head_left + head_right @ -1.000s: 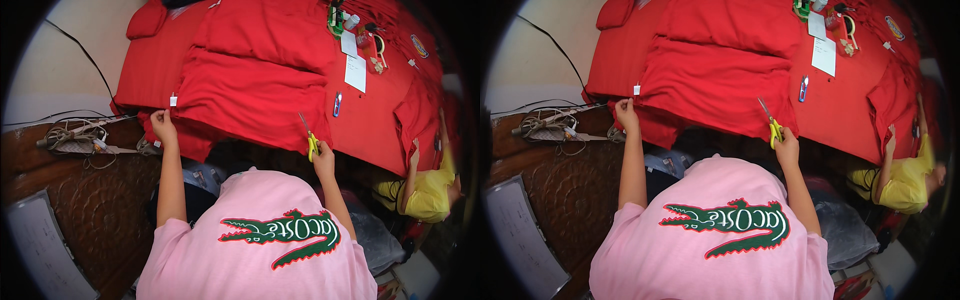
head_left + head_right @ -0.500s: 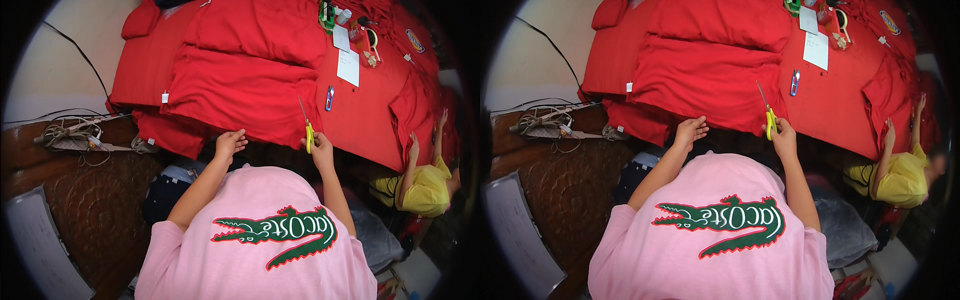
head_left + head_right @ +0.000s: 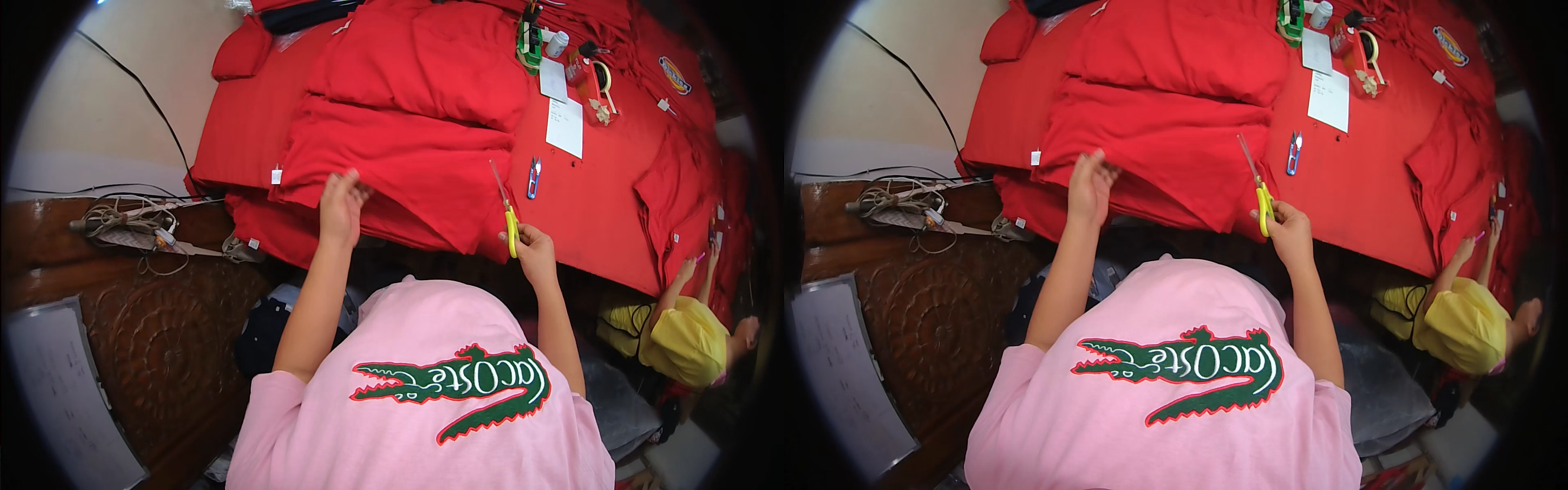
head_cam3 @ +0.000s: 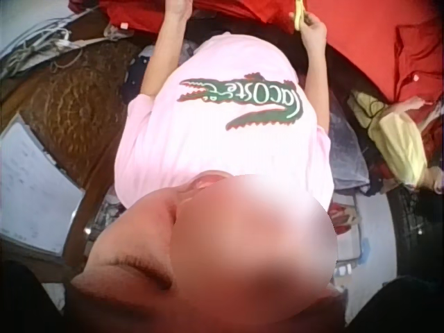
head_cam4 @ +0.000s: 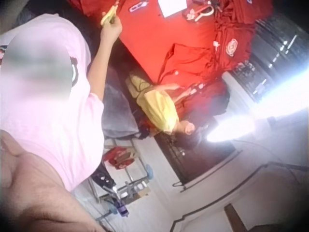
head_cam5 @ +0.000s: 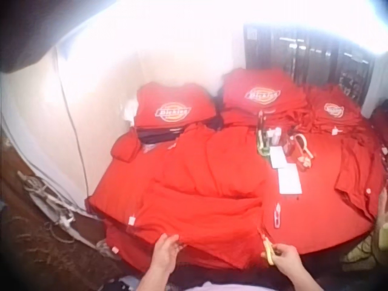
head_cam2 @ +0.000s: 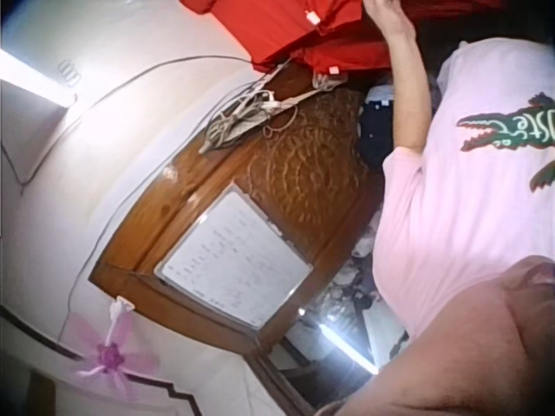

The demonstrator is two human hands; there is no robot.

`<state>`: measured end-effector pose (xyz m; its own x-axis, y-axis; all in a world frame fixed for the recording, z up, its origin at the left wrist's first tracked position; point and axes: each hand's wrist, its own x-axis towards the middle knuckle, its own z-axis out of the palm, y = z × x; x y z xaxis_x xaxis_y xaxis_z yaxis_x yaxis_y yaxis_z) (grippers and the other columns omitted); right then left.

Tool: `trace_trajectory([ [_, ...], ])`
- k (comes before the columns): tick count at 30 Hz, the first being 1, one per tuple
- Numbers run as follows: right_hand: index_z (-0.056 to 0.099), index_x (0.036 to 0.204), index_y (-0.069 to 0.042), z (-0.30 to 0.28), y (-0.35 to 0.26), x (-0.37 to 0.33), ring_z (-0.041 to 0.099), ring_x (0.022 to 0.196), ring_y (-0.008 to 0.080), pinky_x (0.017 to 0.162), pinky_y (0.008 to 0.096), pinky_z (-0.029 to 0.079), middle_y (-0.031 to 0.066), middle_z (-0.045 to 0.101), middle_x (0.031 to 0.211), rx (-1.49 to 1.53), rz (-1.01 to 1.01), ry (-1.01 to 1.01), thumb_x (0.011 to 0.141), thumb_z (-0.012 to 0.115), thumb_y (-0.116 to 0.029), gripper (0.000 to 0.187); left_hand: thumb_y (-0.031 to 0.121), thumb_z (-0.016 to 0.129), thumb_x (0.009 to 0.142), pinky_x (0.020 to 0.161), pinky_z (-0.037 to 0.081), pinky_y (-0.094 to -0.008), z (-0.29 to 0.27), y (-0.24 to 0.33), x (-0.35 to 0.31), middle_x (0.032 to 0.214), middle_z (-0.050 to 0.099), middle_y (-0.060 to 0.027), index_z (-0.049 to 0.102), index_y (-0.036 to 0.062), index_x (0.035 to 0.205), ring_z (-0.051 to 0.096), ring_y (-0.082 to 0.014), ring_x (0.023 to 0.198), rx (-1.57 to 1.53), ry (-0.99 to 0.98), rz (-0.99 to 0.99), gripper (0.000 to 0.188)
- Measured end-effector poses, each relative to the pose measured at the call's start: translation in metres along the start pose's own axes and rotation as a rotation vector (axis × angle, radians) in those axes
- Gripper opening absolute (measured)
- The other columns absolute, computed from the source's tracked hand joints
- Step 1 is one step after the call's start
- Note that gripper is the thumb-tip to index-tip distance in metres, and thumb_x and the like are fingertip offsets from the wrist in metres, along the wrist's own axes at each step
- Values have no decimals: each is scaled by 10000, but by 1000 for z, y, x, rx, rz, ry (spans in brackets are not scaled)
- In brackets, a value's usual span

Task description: The person trims loose threads from red shirts using shears and moves stacks of dark shirts onto a red surface.

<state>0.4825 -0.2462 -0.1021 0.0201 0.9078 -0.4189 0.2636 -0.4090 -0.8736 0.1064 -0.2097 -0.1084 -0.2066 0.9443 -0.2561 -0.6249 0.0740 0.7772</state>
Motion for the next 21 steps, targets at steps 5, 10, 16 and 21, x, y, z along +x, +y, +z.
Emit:
trace_trajectory([
  [5, 697, 1156, 80, 19, -7, 8, 712, 897, 116, 781, 236, 537, 80, 762, 970, 236, 45, -178, 938, 765, -122, 305, 132, 546, 1021, 973, 509, -389, -2, -36, 56, 1298, 618, -205, 418, 104, 1214, 652, -256, 1073, -8, 249, 103, 232],
  [10, 712, 1133, 50, 32, -24, 2, 713, 789, 120, 689, 269, 519, 80, 753, 872, 17, -11, -237, 951, 730, -134, 259, -84, 634, 916, 943, 495, -279, -5, -93, 32, 1242, 622, -98, 554, 49, 1219, 603, -138, 1041, 375, 99, 216, 340],
  [16, 735, 1027, -33, 40, -58, -2, 671, 654, 327, 615, 448, 513, 157, 656, 700, -613, -291, -168, 824, 769, -378, 401, -99, 683, 900, 954, 505, -251, 24, -63, 35, 1187, 634, -74, 579, -16, 1385, 609, -121, 1042, 343, 50, 104, 503],
  [21, 694, 949, -39, 51, -77, 1, 645, 636, 322, 603, 462, 493, 124, 630, 670, -643, -534, -132, 799, 800, -330, 344, -127, 649, 892, 969, 517, -266, 54, -30, 12, 1221, 626, -80, 491, -22, 1486, 613, -116, 1066, 285, -78, 125, 624],
])
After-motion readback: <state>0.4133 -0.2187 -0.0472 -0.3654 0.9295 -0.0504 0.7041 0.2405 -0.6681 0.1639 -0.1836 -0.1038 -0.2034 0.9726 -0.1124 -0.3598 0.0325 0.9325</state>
